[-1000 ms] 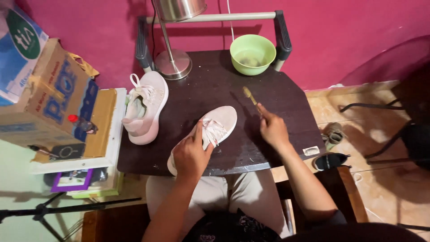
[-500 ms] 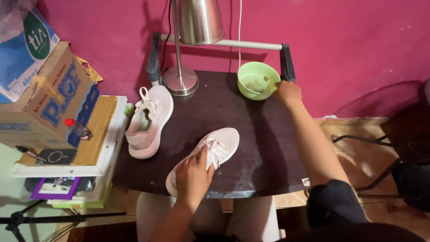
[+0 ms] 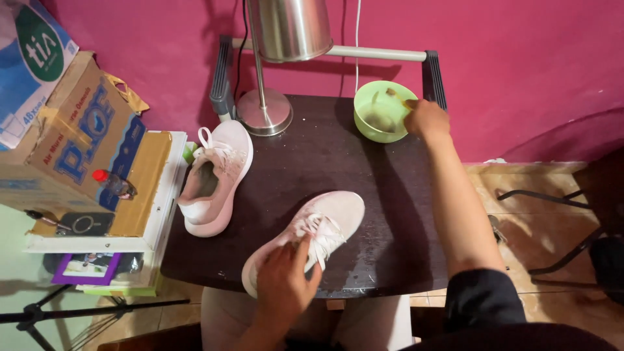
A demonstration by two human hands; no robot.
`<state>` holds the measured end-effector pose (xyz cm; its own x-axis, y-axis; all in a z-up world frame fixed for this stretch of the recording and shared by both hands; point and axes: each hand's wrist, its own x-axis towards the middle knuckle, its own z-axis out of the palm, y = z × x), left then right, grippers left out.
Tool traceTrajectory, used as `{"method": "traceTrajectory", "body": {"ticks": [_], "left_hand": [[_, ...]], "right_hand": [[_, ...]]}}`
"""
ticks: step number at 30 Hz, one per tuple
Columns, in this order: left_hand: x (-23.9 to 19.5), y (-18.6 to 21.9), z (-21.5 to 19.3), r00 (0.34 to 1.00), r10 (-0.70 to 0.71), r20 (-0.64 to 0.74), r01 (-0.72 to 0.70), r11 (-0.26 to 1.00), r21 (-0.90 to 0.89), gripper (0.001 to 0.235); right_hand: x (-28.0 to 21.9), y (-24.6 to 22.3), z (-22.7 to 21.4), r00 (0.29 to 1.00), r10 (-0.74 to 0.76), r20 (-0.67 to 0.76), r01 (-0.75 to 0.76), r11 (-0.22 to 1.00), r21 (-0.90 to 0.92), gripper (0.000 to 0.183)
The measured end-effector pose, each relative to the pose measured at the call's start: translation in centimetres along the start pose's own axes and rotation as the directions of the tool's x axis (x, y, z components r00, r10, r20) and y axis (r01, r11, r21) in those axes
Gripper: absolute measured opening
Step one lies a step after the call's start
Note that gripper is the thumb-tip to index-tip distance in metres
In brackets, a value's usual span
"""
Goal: The person scrubs a white sneaker with a toothbrush, focusing on the sole and upper surfaces. They repeatedly dip the brush into a green bowl of water and continue scrubbing different areas of the shoe.
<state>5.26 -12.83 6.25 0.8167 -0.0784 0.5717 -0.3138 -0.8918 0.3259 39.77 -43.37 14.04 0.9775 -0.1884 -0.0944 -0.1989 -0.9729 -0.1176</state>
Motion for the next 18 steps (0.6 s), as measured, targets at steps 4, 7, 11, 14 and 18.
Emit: {"method": "traceTrajectory", "body": {"ticks": [4, 7, 11, 14, 18], "left_hand": [[-0.9, 3.5, -1.8, 0.994, 0.015, 0.106, -0.003, 0.994, -0.108, 0.055], [-1.6, 4.7, -2.4, 0.977, -0.063, 0.201, 0.073, 0.996, -0.044, 0.065], [-1.4, 4.5, -2.8, 0.987, -0.004, 0.161, 0.020, 0.995, -0.100, 0.074], [-1.3, 5.0, -3.4, 0.985, 0.005, 0.174, 0.021, 0.989, -0.147, 0.067], [-2.5, 5.8, -1.9, 0.984, -0.081, 0.159, 0.075, 0.996, 0.044, 0.061]], "right_hand": [[-3.7, 3.0, 2.2, 0.962, -0.115, -0.247, 0.149, 0.981, 0.124, 0.057], [-4.9, 4.7, 4.7, 0.974, -0.142, -0.175, 0.155, 0.986, 0.066, 0.055], [-4.8, 6.1, 7.2, 0.916, -0.173, -0.361, 0.248, 0.953, 0.173, 0.059], [-5.2, 5.8, 7.9, 0.905, -0.202, -0.373, 0.280, 0.945, 0.167, 0.057], [-4.8, 5.4, 8.3, 0.902, -0.196, -0.384, 0.273, 0.949, 0.157, 0.057]]}}
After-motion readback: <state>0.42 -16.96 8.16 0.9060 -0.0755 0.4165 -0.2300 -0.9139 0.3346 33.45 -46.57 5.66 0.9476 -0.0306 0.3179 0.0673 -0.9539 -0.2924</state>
